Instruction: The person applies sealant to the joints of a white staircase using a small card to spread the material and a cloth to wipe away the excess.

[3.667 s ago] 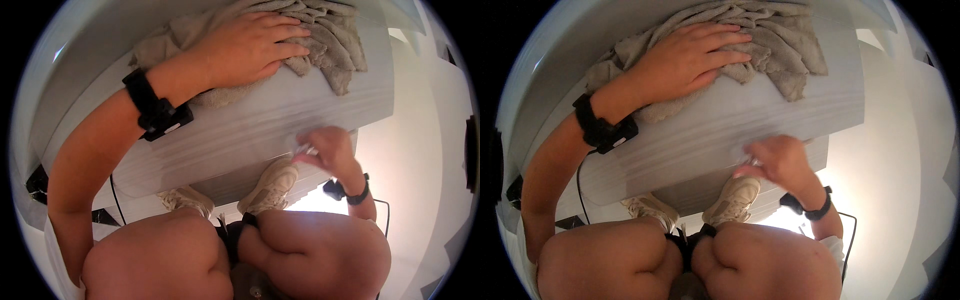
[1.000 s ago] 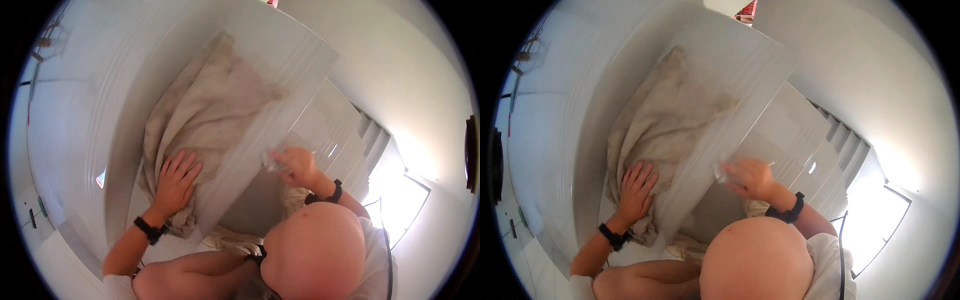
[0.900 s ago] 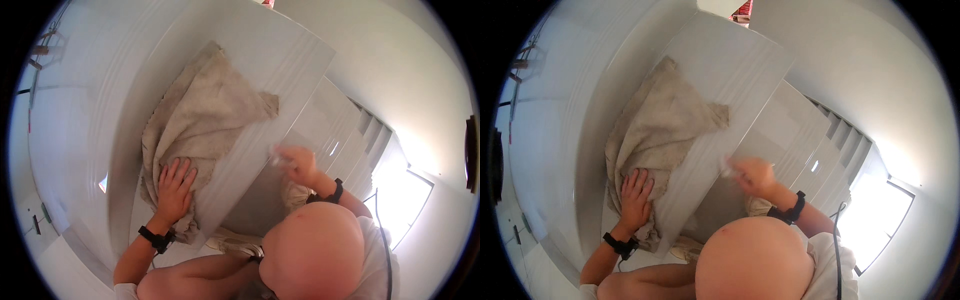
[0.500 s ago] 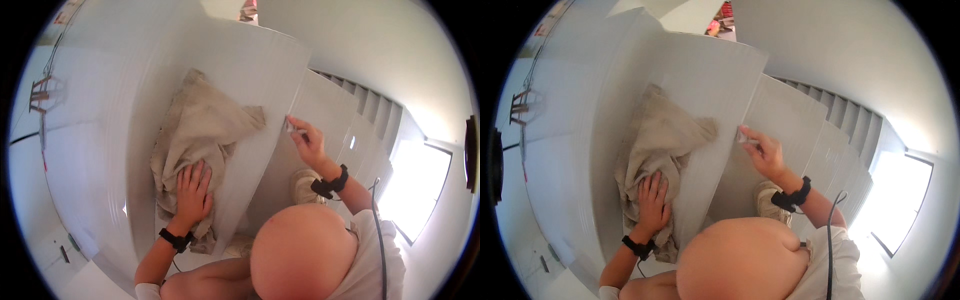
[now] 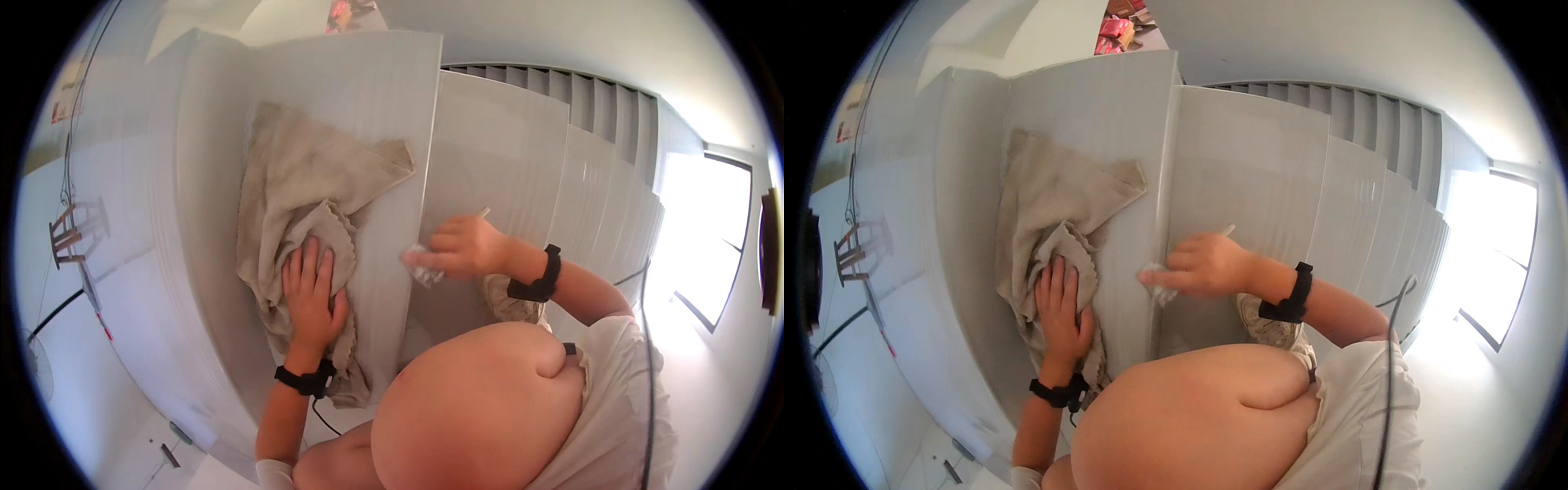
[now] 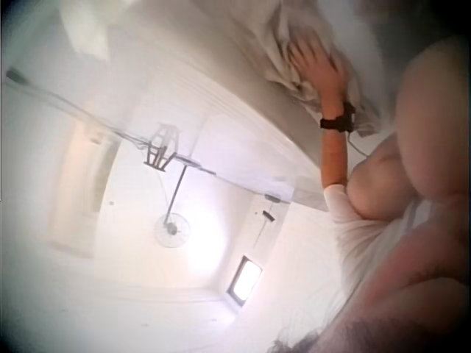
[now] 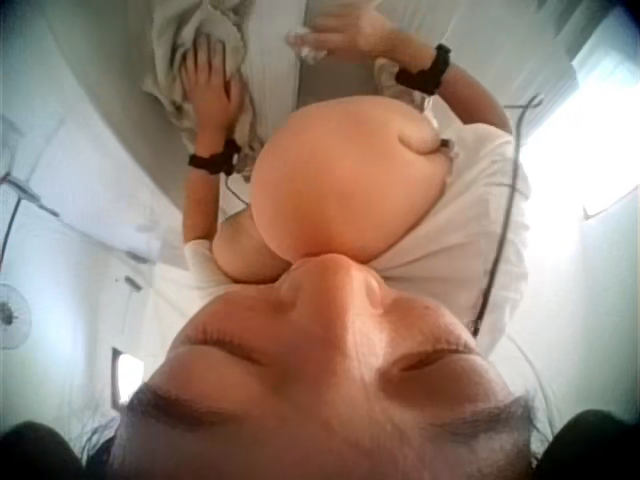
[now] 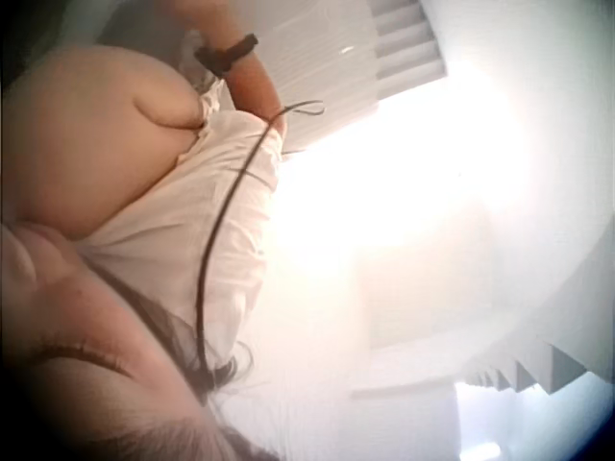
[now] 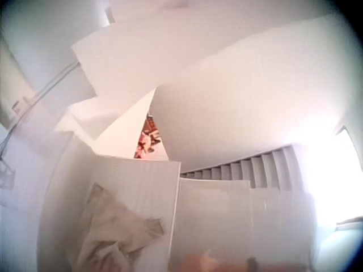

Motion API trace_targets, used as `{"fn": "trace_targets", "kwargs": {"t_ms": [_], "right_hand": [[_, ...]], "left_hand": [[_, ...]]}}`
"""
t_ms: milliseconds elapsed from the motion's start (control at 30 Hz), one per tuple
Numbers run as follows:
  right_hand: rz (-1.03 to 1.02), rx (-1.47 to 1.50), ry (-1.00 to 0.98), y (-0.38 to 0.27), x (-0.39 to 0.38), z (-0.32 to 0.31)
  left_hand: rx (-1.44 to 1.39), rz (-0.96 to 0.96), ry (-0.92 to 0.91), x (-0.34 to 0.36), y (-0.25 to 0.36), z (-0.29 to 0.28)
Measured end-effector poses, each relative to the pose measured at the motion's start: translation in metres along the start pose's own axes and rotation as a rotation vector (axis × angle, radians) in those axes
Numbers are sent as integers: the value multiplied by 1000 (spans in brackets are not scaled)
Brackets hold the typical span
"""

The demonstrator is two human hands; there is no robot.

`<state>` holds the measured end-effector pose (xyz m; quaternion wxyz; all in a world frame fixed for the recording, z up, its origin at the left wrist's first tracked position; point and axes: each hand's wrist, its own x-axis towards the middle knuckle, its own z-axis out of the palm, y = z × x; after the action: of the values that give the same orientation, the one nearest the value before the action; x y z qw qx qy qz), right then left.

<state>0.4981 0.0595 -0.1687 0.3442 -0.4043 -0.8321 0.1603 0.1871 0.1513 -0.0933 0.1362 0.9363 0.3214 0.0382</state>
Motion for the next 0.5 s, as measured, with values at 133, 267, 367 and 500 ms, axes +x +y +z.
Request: {"fn": "trace_targets", "kwargs": {"t_ms": [133,267,367,500], "right_hand": [[332,171,265,17,-6,6],[-9,14,9,2,-4,4],[398,257,194,14,-3,2],[264,237,207,21,1,-7]], "left_hand": [[33,-14,-28,-2,2,-3],[64,-21,-70,-3,3,0],[42,-5,-44,-1,10,3],[-9,63,-187,3,63,7]]}}
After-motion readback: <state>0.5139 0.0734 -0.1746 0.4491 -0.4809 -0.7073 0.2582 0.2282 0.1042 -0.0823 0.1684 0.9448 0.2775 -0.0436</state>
